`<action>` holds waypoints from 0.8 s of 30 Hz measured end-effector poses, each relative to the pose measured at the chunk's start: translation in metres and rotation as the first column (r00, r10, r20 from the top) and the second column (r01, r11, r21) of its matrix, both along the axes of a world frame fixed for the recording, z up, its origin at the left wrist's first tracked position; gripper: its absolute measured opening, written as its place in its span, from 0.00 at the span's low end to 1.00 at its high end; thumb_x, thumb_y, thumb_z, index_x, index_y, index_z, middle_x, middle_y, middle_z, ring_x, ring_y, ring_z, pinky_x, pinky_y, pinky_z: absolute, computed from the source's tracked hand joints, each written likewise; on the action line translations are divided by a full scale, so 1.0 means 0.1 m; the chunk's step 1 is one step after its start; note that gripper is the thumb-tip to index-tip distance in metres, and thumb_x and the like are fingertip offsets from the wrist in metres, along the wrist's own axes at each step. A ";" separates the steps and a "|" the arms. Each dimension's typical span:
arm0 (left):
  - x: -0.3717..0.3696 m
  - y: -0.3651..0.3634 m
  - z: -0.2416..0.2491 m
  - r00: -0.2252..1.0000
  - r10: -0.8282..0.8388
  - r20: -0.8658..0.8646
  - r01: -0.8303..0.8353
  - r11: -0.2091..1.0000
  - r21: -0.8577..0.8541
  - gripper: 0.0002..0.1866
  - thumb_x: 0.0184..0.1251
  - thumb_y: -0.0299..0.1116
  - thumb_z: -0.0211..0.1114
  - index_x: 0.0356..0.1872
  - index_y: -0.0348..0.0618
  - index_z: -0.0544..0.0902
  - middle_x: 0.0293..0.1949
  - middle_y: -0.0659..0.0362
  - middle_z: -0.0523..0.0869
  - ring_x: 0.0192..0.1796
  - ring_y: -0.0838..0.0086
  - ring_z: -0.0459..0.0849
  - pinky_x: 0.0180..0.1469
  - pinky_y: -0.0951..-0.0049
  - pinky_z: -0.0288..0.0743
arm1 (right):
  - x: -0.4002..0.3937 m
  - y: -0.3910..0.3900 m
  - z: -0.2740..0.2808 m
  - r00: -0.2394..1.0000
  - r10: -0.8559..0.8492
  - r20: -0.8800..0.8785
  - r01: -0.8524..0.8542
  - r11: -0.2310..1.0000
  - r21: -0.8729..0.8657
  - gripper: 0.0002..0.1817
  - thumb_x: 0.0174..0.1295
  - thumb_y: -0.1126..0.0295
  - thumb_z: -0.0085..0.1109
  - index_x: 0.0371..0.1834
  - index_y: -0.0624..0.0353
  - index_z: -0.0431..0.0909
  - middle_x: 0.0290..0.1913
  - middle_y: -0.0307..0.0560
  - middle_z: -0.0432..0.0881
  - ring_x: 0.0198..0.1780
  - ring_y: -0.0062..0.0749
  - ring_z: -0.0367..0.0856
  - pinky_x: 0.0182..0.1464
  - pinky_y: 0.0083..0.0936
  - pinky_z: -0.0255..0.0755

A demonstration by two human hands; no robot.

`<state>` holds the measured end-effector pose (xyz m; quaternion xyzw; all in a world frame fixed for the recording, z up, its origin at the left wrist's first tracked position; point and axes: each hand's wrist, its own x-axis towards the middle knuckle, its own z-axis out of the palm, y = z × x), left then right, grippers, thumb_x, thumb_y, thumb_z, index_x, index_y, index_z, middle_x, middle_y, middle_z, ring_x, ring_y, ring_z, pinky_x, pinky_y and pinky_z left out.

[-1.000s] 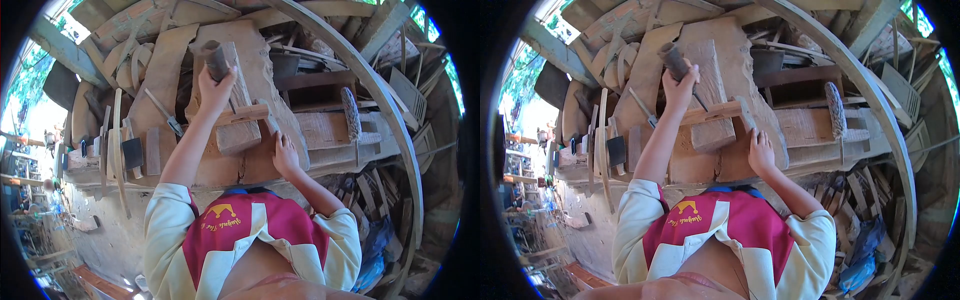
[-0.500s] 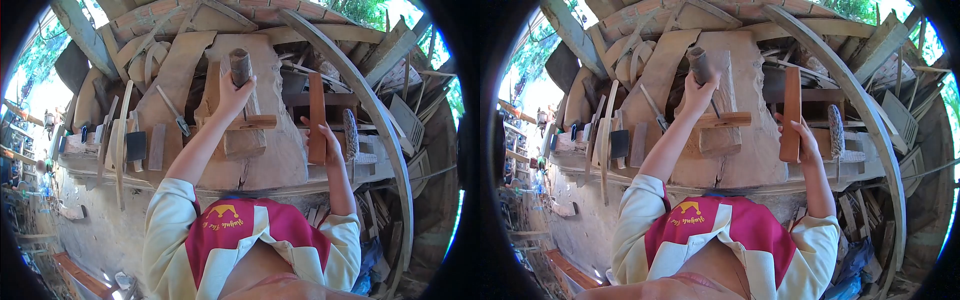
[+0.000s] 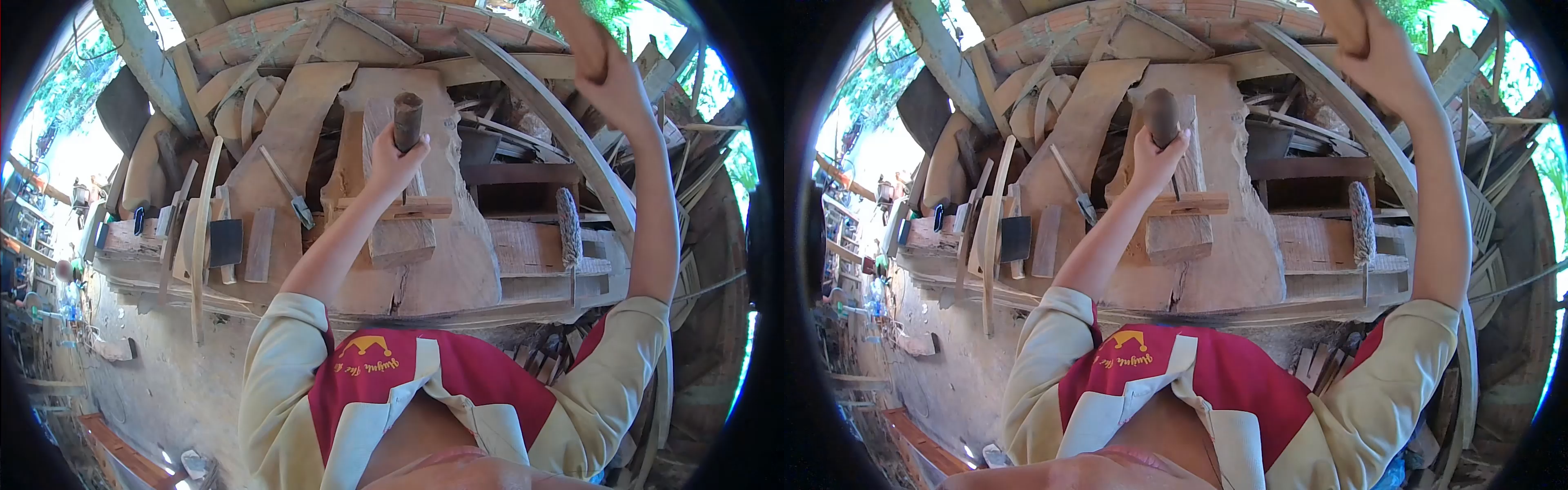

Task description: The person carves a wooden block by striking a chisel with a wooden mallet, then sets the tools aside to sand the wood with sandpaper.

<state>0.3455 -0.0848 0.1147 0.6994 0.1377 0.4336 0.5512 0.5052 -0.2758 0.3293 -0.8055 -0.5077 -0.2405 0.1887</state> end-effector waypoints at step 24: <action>-0.01 0.01 -0.08 0.997 -0.029 0.077 0.029 1.000 -0.002 0.11 0.49 0.31 0.65 0.23 0.39 0.70 0.18 0.64 0.71 0.22 0.83 0.67 0.25 0.78 0.63 | -0.49 0.31 -0.27 0.995 0.085 0.057 -0.065 0.954 -0.293 0.32 0.39 0.72 0.62 0.54 0.51 0.67 0.36 0.49 0.79 0.37 0.41 0.80 0.40 0.33 0.74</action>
